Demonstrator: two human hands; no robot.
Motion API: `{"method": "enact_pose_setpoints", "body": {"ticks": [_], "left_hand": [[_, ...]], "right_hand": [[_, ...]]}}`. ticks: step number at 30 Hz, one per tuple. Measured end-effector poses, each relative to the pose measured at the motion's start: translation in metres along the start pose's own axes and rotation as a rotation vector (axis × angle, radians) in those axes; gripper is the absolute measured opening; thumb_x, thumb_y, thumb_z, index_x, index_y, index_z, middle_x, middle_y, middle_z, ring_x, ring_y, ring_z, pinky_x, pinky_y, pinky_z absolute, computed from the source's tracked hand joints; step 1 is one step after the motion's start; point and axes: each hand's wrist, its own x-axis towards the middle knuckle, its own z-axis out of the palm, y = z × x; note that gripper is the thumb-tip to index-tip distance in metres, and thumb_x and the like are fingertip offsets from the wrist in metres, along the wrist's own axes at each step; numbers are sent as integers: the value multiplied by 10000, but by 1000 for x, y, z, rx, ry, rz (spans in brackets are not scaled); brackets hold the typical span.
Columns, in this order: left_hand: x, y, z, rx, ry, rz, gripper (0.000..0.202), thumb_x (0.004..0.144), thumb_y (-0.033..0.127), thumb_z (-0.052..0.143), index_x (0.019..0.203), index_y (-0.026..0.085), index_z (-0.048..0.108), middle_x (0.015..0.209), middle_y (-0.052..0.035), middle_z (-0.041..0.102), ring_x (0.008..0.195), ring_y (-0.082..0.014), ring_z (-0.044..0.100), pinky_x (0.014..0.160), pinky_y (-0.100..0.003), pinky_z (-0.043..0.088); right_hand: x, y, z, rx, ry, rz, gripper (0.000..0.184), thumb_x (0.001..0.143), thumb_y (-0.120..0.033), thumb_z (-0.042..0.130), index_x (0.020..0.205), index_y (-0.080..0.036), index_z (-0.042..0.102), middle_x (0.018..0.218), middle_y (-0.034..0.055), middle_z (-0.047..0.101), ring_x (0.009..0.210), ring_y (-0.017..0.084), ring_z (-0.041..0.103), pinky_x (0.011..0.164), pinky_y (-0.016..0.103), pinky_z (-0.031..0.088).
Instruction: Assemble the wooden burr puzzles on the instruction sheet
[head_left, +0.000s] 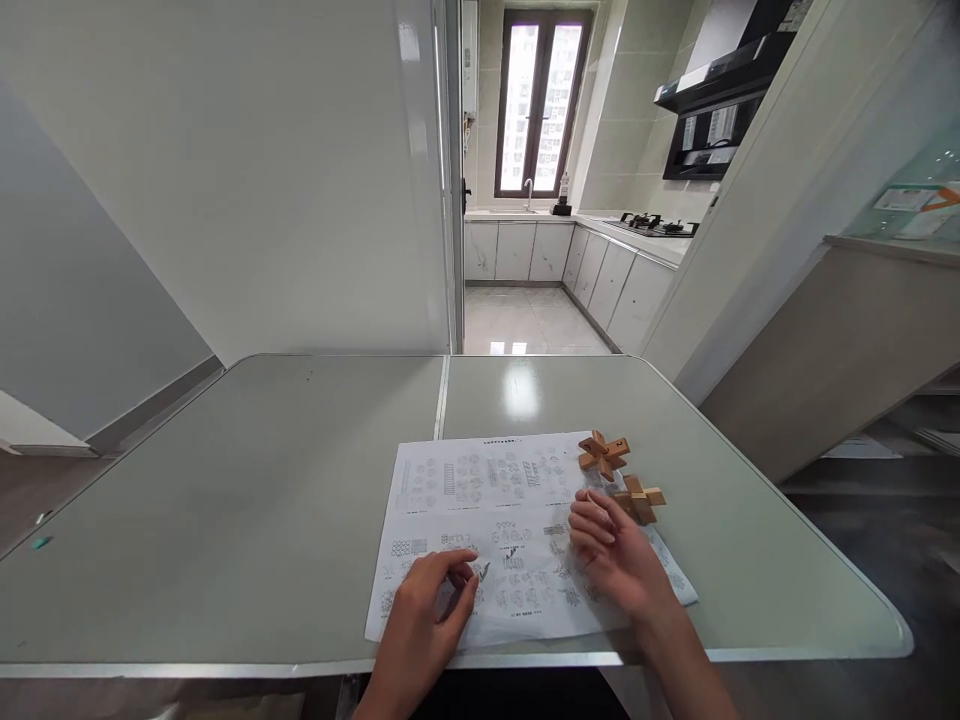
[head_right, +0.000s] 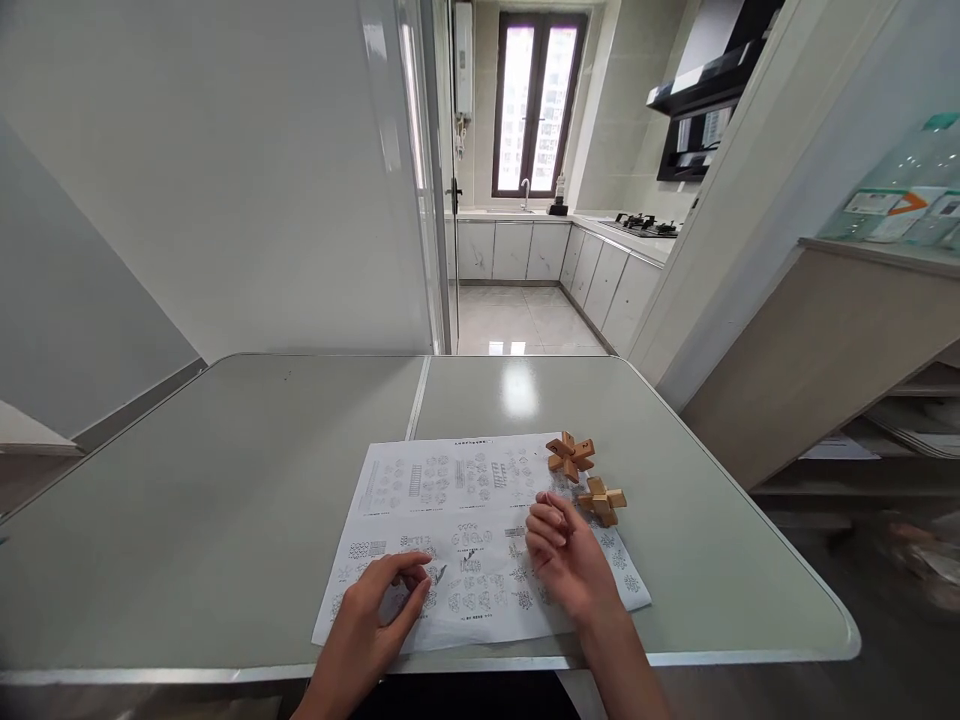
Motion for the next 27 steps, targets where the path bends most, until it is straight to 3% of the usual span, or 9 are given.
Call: {"method": "enact_pose_setpoints", "body": {"ticks": [3, 7, 14, 21, 24, 27], "left_hand": [[-1, 1, 0, -5, 1, -8, 226, 998, 383, 590, 1178, 296, 695, 996, -21, 755, 941, -216, 718, 859, -354, 604], [-2, 3, 0, -14, 22, -8, 214, 993, 382, 598, 1162, 300, 702, 988, -13, 757, 926, -210, 722, 855, -346, 605], [-1, 1, 1, -10, 18, -6, 232, 997, 382, 585, 1174, 287, 702, 995, -28, 760, 927, -218, 723, 858, -366, 611], [-1, 1, -1, -16, -3, -22, 234, 1007, 397, 574, 1173, 290, 699, 1007, -29, 758, 939, -219, 720, 873, -379, 610], [-2, -1, -1, -15, 4, -15, 228, 1006, 387, 581, 1177, 291, 697, 1013, -30, 756, 943, -219, 719, 876, -375, 608], [-2, -3, 0, -18, 5, -7, 225, 1007, 384, 582, 1175, 283, 692, 1001, -33, 755, 948, -220, 717, 885, -373, 603]], "right_hand": [[12, -10, -3, 210, -16, 13, 256, 982, -87, 565, 845, -244, 418, 589, -114, 422, 424, 60, 423, 407, 166, 383], [20, -17, -8, 363, -3, 5, 221, 1039, -151, 494, 873, -256, 393, 600, -107, 453, 413, 68, 451, 395, 184, 395], [30, -24, -17, 335, -15, -19, 80, 1079, -170, 440, 1078, -246, 466, 653, -93, 523, 420, 76, 466, 393, 187, 425], [33, -21, -12, 149, 28, -105, 98, 988, -157, 593, 1017, -224, 528, 667, -95, 512, 417, 39, 431, 387, 131, 408], [33, -12, -9, -36, 94, -186, 122, 930, -205, 683, 966, -212, 567, 644, -101, 468, 413, 30, 369, 372, 117, 375], [23, 1, -3, -277, 194, -302, 192, 886, -324, 756, 938, -211, 610, 679, -74, 499, 466, 46, 394, 417, 142, 417]]}}
